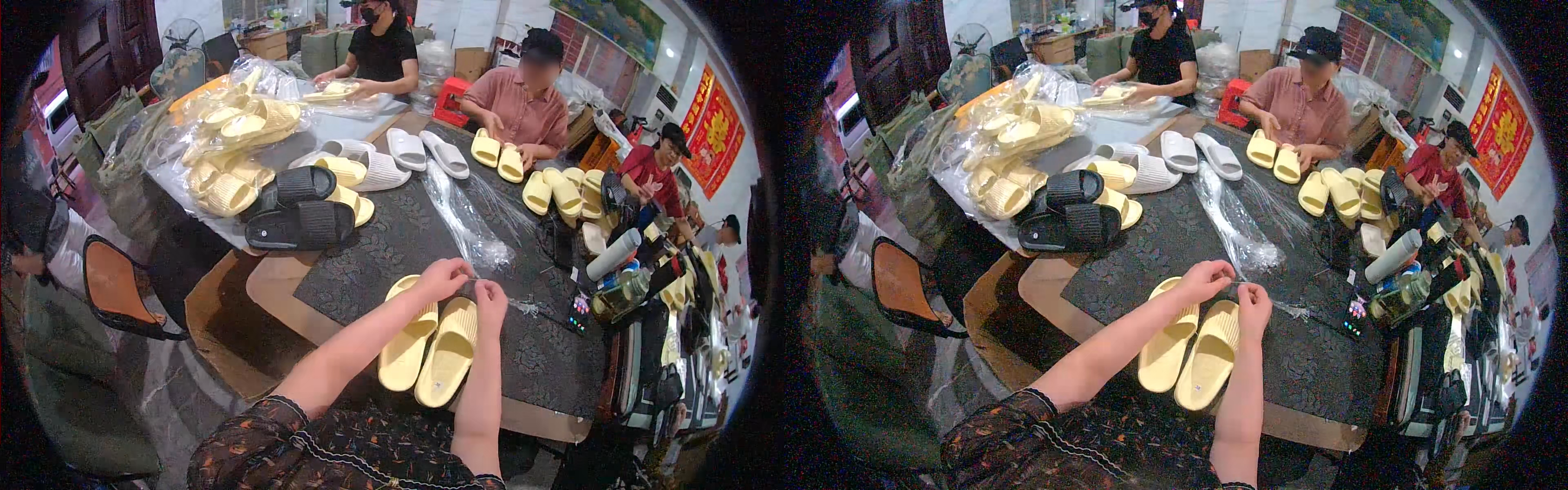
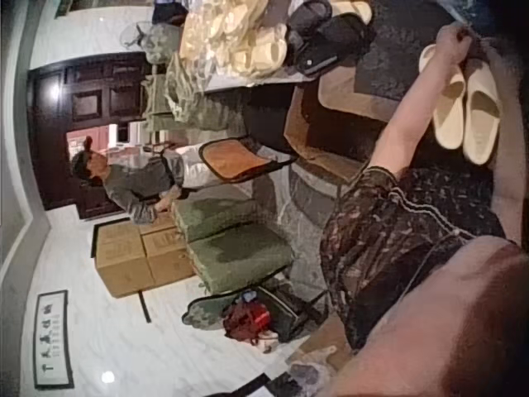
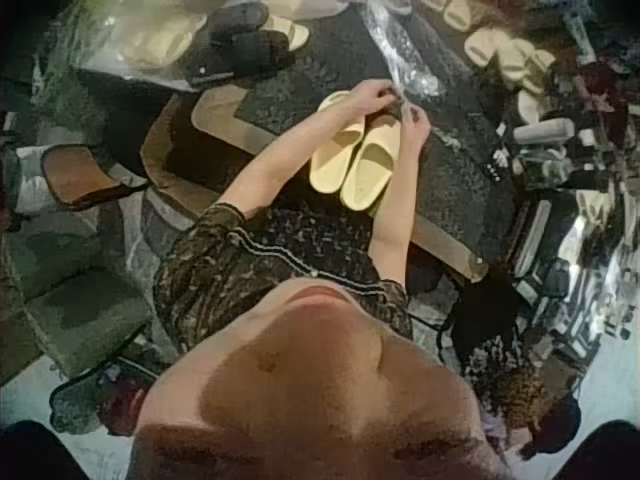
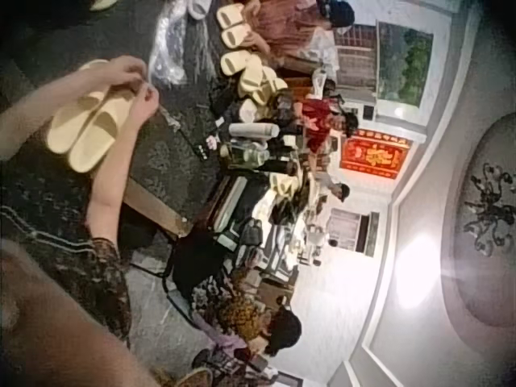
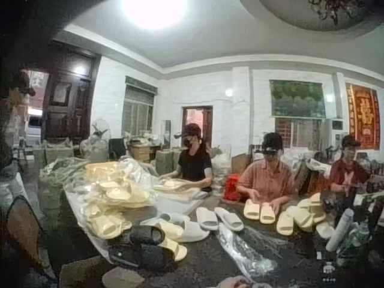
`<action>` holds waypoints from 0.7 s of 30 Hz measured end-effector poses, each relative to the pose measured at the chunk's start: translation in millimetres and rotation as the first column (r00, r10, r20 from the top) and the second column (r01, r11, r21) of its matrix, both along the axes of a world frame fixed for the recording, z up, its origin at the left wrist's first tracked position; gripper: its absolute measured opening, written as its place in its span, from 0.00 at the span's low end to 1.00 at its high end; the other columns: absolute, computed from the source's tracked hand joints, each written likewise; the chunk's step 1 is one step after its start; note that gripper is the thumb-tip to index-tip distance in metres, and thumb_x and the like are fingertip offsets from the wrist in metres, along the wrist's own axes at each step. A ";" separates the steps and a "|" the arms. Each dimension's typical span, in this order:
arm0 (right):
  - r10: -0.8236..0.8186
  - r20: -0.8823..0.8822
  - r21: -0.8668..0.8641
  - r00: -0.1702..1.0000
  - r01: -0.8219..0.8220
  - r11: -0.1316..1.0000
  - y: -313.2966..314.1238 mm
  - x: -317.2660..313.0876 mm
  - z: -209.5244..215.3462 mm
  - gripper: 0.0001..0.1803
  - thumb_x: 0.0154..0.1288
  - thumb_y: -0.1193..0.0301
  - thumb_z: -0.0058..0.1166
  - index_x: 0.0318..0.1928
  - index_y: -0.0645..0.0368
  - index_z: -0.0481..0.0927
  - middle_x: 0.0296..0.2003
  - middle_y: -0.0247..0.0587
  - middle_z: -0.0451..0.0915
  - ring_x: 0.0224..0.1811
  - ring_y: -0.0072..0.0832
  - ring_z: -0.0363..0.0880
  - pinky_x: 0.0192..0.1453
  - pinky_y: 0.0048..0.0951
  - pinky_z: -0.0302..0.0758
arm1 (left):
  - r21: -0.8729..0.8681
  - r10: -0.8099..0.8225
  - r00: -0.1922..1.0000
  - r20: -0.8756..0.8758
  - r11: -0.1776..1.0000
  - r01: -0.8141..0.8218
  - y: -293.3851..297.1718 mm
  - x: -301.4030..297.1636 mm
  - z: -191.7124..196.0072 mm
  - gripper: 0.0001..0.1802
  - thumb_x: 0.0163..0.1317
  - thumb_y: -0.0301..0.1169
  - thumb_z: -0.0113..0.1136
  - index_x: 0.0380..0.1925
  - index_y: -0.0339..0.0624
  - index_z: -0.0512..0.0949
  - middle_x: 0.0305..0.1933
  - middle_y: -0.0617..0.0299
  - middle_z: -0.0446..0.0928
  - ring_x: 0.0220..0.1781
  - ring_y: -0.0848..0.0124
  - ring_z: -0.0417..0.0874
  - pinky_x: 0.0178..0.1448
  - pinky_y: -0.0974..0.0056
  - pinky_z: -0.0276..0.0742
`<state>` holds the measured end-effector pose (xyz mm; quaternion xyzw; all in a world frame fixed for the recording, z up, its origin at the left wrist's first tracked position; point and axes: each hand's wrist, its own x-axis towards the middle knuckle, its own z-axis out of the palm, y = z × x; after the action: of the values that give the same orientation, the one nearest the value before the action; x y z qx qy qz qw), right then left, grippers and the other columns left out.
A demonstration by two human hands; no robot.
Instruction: The person fastens pairs of slippers together using plastic ties by hand and arranges them on the table.
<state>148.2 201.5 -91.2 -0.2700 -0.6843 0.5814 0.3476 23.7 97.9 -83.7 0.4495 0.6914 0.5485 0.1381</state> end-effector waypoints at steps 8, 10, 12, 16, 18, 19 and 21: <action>0.024 -0.032 0.041 0.999 -0.023 0.999 3.4 -0.3 -7.0 0.06 0.62 0.73 0.59 0.36 0.64 0.80 0.26 0.25 0.76 0.27 0.11 0.68 0.32 0.15 0.66 | 0.031 0.010 0.998 -0.067 0.999 -0.008 1.2 2.5 -3.1 0.09 0.56 0.32 0.59 0.34 0.40 0.78 0.23 0.59 0.77 0.25 0.68 0.77 0.32 0.63 0.72; 0.032 -0.056 0.015 0.998 -0.031 0.999 1.8 -1.6 -5.7 0.07 0.62 0.73 0.59 0.35 0.64 0.80 0.26 0.26 0.77 0.27 0.11 0.69 0.32 0.15 0.67 | -0.004 0.088 0.982 -0.168 0.996 -0.090 0.1 -0.2 -7.7 0.09 0.57 0.34 0.59 0.34 0.41 0.79 0.26 0.58 0.78 0.28 0.64 0.78 0.35 0.61 0.73; 0.046 -0.016 0.019 0.999 -0.046 0.999 -1.5 -1.5 0.4 0.07 0.61 0.73 0.59 0.36 0.65 0.80 0.26 0.26 0.77 0.27 0.11 0.69 0.32 0.16 0.67 | 0.011 0.073 0.978 -0.195 0.997 -0.073 -0.3 0.5 -6.3 0.09 0.57 0.35 0.59 0.34 0.42 0.79 0.28 0.58 0.79 0.31 0.63 0.78 0.38 0.60 0.73; 0.078 -0.009 -0.011 0.997 -0.078 0.997 -3.1 2.4 4.1 0.07 0.61 0.73 0.59 0.36 0.65 0.80 0.25 0.25 0.75 0.26 0.11 0.68 0.31 0.16 0.66 | -0.013 0.057 0.985 -0.162 0.998 -0.059 -0.4 4.8 -0.2 0.09 0.57 0.36 0.59 0.33 0.42 0.79 0.31 0.56 0.79 0.37 0.60 0.77 0.44 0.58 0.73; -0.029 -0.024 0.024 0.999 0.030 0.999 -0.5 1.5 3.4 0.07 0.61 0.73 0.59 0.36 0.65 0.81 0.25 0.25 0.76 0.26 0.11 0.68 0.31 0.16 0.66 | -0.009 0.087 0.982 -0.170 0.996 -0.090 0.0 5.3 1.1 0.09 0.57 0.35 0.59 0.32 0.42 0.79 0.30 0.56 0.79 0.36 0.60 0.77 0.43 0.58 0.72; -0.018 -0.019 0.048 1.000 0.019 0.999 0.1 2.7 2.3 0.08 0.61 0.72 0.59 0.36 0.65 0.81 0.25 0.25 0.75 0.26 0.11 0.67 0.30 0.16 0.65 | -0.007 0.119 0.977 -0.178 0.992 -0.122 1.0 5.8 1.8 0.09 0.57 0.35 0.58 0.32 0.42 0.79 0.29 0.56 0.78 0.35 0.60 0.77 0.41 0.58 0.72; 0.040 -0.001 -0.011 0.999 -0.040 0.999 -4.3 -0.6 3.9 0.08 0.61 0.72 0.59 0.35 0.64 0.81 0.25 0.25 0.75 0.26 0.11 0.67 0.30 0.16 0.65 | 0.022 0.078 0.982 -0.172 0.997 -0.075 0.1 -0.7 -4.3 0.09 0.57 0.35 0.58 0.31 0.41 0.79 0.27 0.56 0.78 0.33 0.60 0.77 0.39 0.58 0.72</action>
<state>147.6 197.2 -87.3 -0.2581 -0.6860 0.5922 0.3347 23.0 98.1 -88.0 0.4695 0.7134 0.5175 0.0530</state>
